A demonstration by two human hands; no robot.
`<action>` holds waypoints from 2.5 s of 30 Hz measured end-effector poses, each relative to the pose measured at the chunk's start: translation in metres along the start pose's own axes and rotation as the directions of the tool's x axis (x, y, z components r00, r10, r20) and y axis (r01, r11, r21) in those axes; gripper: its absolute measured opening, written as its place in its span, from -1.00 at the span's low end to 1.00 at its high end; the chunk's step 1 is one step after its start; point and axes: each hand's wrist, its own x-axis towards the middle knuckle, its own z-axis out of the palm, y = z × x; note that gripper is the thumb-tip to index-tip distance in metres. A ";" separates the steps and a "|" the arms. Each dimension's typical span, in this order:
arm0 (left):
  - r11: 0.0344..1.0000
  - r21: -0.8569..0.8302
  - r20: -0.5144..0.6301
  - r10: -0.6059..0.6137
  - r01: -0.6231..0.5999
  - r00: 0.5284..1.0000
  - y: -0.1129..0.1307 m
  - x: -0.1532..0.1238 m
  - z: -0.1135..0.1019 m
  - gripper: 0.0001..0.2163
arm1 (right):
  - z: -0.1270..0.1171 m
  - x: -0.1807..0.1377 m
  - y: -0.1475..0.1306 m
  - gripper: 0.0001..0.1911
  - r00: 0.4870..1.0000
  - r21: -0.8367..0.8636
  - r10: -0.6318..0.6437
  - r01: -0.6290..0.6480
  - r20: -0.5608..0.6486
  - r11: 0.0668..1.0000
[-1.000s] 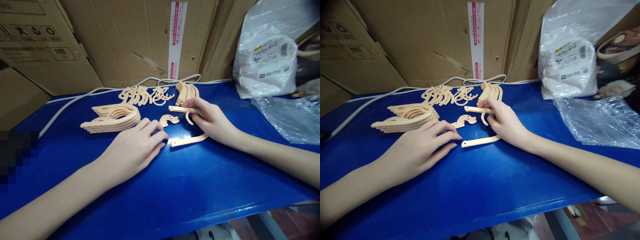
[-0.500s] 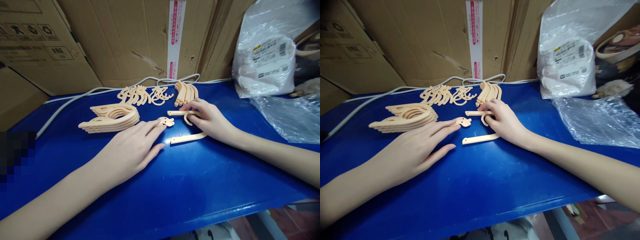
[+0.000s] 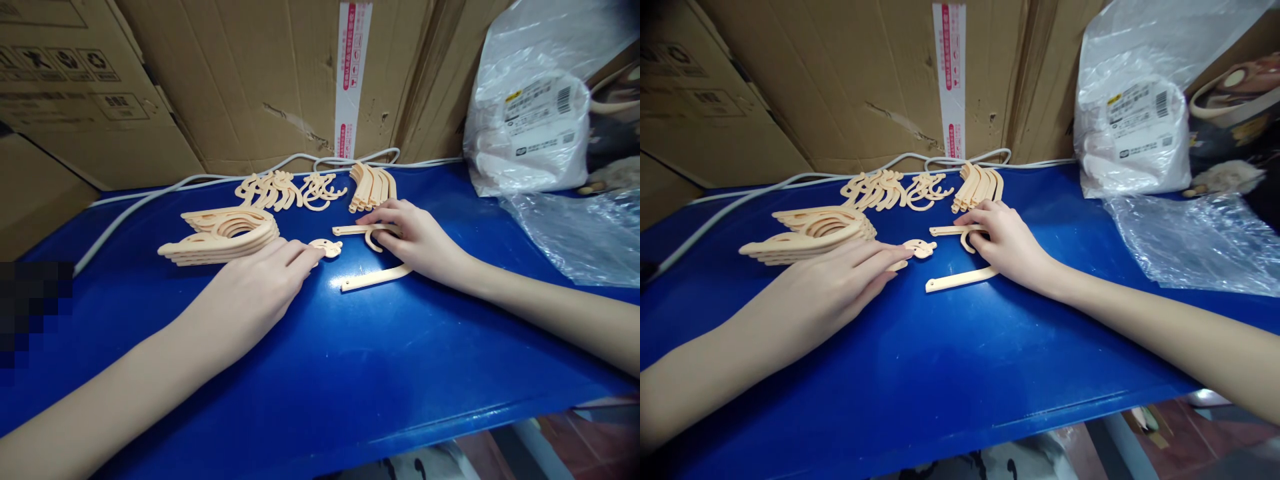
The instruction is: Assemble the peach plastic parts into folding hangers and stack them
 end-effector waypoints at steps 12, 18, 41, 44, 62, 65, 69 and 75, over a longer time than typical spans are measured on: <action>0.994 0.088 -0.033 0.067 -0.064 0.997 -0.003 0.000 -0.004 -0.63 | -0.012 -0.004 -0.018 -0.71 0.981 -0.258 -0.192 0.184 -0.009 0.949; 0.983 0.165 -0.071 0.089 -0.076 0.993 -0.005 0.001 -0.007 -0.63 | -0.035 -0.006 -0.038 -0.51 0.822 -0.425 -0.516 0.567 0.241 0.705; 0.912 -0.275 -0.168 -0.356 0.303 0.919 -0.004 0.005 -0.012 -0.77 | -0.013 -0.025 -0.040 -0.69 0.746 -0.380 -0.540 0.665 0.391 0.643; 0.902 -0.295 -0.159 -0.372 0.315 0.915 -0.001 0.006 -0.013 -0.77 | -0.013 -0.024 -0.039 -0.64 0.761 -0.395 -0.542 0.649 0.357 0.651; 0.915 -0.252 -0.005 -0.328 0.316 0.945 0.003 0.006 -0.014 -0.66 | -0.014 -0.018 -0.035 -0.61 0.842 -0.348 -0.494 0.539 0.216 0.767; 0.913 -0.254 0.050 -0.317 0.319 0.947 0.005 0.006 -0.014 -0.67 | -0.014 -0.018 -0.035 -0.61 0.840 -0.341 -0.488 0.542 0.237 0.768; 0.901 -0.298 0.084 -0.305 0.316 0.949 0.006 0.006 -0.013 -0.71 | -0.012 -0.018 -0.033 -0.63 0.837 -0.342 -0.473 0.545 0.277 0.765; 0.921 -0.310 0.111 -0.209 0.233 0.972 0.008 0.005 -0.011 -0.70 | -0.011 -0.019 -0.032 -0.62 0.834 -0.281 -0.475 0.545 0.282 0.790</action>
